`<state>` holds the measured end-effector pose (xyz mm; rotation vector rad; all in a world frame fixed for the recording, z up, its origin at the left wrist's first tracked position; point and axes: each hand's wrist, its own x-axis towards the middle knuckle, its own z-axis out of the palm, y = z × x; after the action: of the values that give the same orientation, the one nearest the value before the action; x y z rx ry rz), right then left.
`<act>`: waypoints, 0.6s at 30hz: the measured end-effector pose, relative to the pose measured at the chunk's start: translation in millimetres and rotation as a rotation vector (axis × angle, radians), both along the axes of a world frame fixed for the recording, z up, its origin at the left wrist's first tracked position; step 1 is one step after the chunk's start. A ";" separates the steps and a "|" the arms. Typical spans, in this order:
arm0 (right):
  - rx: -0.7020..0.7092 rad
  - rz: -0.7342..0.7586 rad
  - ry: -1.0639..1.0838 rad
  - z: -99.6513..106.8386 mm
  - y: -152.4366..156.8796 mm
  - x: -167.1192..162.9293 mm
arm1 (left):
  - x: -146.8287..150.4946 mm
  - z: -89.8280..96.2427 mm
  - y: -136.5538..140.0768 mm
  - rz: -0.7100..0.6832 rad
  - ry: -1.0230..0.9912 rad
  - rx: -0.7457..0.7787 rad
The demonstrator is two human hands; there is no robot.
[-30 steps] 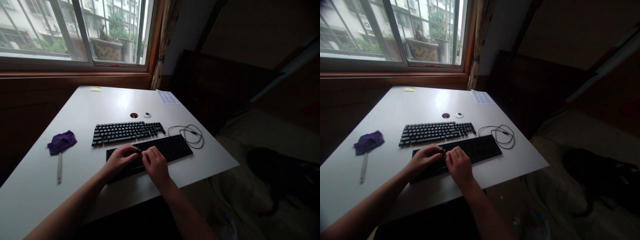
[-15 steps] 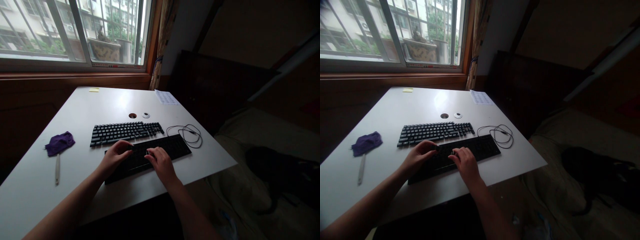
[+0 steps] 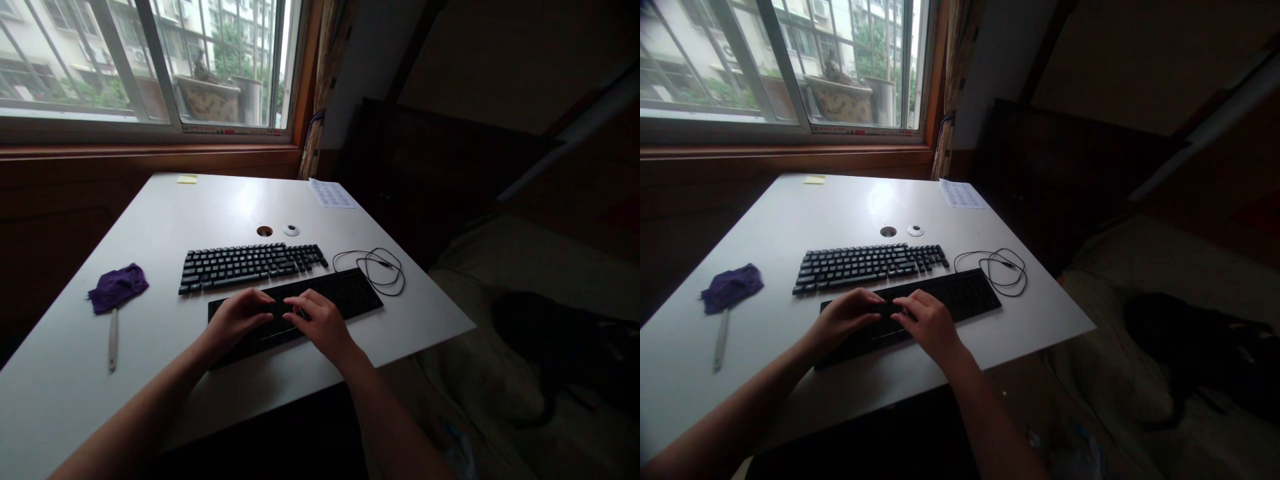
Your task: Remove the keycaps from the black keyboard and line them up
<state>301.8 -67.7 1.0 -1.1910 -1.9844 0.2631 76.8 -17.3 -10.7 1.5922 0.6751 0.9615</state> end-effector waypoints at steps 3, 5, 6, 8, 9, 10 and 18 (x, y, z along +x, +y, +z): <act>-0.006 0.023 -0.004 -0.9 1.6 -2.6 | 0.3 -1.1 -0.1 -0.014 0.028 0.030; -0.007 0.028 -0.009 -2.4 2.3 -4.0 | 0.6 -2.0 -0.5 -0.020 0.040 0.049; -0.006 0.028 -0.015 -3.2 2.5 -4.7 | 0.8 -2.6 -0.7 -0.021 0.043 0.058; -0.003 0.024 -0.026 -4.6 2.4 -5.8 | 1.2 -4.1 -0.8 -0.020 0.044 0.075; -0.003 0.022 -0.031 -5.1 2.2 -6.2 | 1.4 -4.8 -0.8 -0.021 0.044 0.084; -0.003 0.021 -0.036 -5.4 1.9 -6.7 | 1.5 -5.2 -0.7 -0.022 0.046 0.092; -0.010 0.027 -0.069 -5.0 1.1 -7.2 | 2.5 -1.4 -1.8 -0.017 0.109 0.127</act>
<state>294.6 -66.7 -4.1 -1.1949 -2.0625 0.2492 79.4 -19.1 -12.1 1.7697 0.6855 0.9258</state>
